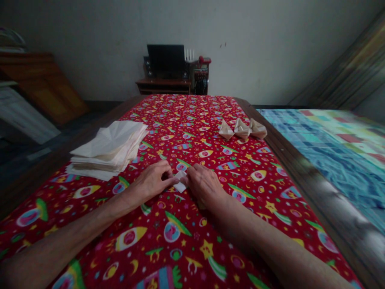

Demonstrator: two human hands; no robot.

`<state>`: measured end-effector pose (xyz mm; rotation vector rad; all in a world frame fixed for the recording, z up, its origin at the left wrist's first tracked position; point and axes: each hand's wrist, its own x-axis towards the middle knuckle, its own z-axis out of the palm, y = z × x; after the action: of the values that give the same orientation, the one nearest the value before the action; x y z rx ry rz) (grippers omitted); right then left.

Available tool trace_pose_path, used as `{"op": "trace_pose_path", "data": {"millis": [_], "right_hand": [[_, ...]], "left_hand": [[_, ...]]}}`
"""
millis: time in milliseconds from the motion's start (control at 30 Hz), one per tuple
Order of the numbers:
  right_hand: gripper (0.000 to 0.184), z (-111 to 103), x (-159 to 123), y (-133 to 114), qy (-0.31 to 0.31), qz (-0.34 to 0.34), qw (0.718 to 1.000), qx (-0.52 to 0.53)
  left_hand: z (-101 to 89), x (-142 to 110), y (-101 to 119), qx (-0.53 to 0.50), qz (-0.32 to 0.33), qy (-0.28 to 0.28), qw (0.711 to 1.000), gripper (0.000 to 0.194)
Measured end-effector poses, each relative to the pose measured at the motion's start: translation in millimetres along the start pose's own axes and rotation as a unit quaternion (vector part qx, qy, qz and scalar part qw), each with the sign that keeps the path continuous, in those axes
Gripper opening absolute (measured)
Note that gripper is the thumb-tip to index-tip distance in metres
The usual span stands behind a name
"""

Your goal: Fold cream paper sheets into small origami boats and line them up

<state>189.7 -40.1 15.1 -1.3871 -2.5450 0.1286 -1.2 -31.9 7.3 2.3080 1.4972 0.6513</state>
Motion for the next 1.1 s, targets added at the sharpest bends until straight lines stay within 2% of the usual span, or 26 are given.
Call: {"op": "trace_pose_path", "data": {"millis": [133,267,633,733,833,1100], "right_hand": [[0.023,-1,3,1,-0.014,0.016,0.999,0.031],[0.026,-3,5,3,-0.024,0.022,0.998,0.051],[0.026,-2,7,9,-0.018,0.021,0.997,0.066],[0.022,-5,8,10,-0.034,0.014,0.997,0.072],[0.018,-7,8,11,-0.05,0.036,0.996,0.067],[0.024,-7,0,18,-0.035,0.076,0.996,0.032]], "left_hand": [[-4.2,3,1,0.022,-0.023,-0.024,0.999,0.03],[-6.7,4,2,0.04,-0.021,-0.025,0.999,0.036],[-8.1,5,4,0.066,-0.013,-0.036,0.997,0.027],[-10.0,4,3,0.077,-0.019,-0.036,0.996,0.027],[-13.4,3,2,0.106,-0.023,-0.039,0.993,0.027],[-16.3,1,1,0.123,-0.003,-0.04,0.992,0.025]]}}
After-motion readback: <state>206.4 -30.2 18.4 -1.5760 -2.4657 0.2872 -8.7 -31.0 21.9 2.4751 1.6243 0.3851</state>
